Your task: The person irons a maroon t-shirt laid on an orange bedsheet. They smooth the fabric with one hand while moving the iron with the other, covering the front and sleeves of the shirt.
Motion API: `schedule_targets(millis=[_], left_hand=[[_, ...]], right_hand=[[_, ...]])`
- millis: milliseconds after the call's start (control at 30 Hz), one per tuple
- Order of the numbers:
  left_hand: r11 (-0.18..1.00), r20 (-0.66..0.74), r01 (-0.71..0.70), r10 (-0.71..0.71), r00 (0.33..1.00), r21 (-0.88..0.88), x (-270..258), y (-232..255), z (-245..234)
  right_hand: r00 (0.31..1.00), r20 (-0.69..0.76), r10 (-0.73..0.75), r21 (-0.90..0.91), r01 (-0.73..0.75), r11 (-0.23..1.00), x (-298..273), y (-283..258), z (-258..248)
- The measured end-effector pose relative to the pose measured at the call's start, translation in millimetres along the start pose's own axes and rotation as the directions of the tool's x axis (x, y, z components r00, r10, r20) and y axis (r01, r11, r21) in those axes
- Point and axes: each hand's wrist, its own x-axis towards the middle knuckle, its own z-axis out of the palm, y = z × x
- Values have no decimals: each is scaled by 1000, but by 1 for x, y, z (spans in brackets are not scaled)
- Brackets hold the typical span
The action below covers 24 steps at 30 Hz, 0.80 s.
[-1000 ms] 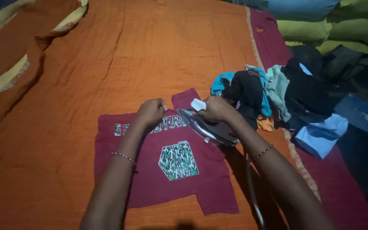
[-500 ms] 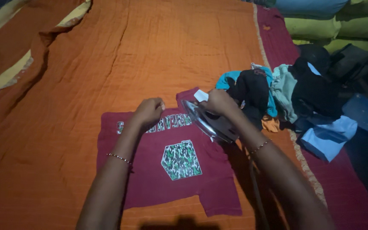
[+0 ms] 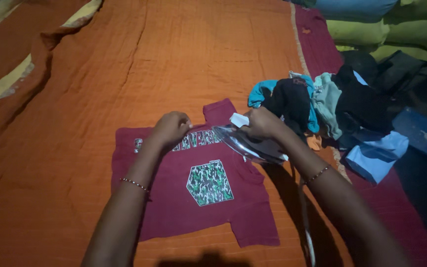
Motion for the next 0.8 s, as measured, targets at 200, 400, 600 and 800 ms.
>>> schedule_targets(millis=[200,400,600,800], left_hand=[[984,-15,140,-143,990,-111,-5,6,-4],[995,-96,80,-74,993,55,0,4,1],[979,-63,145,-137,989,144,0,10,-2],[979,-45,127,-122,992,158,-7,8,-3]], right_hand=[[995,0,99,-50,-99,994,18,-20,-3],[998,-19,62,-114,-64,991,33,-16,4],[994,63,92,-135,-83,987,27,-27,-4],[989,39,145,-136,-139,981,34,-31,-2]])
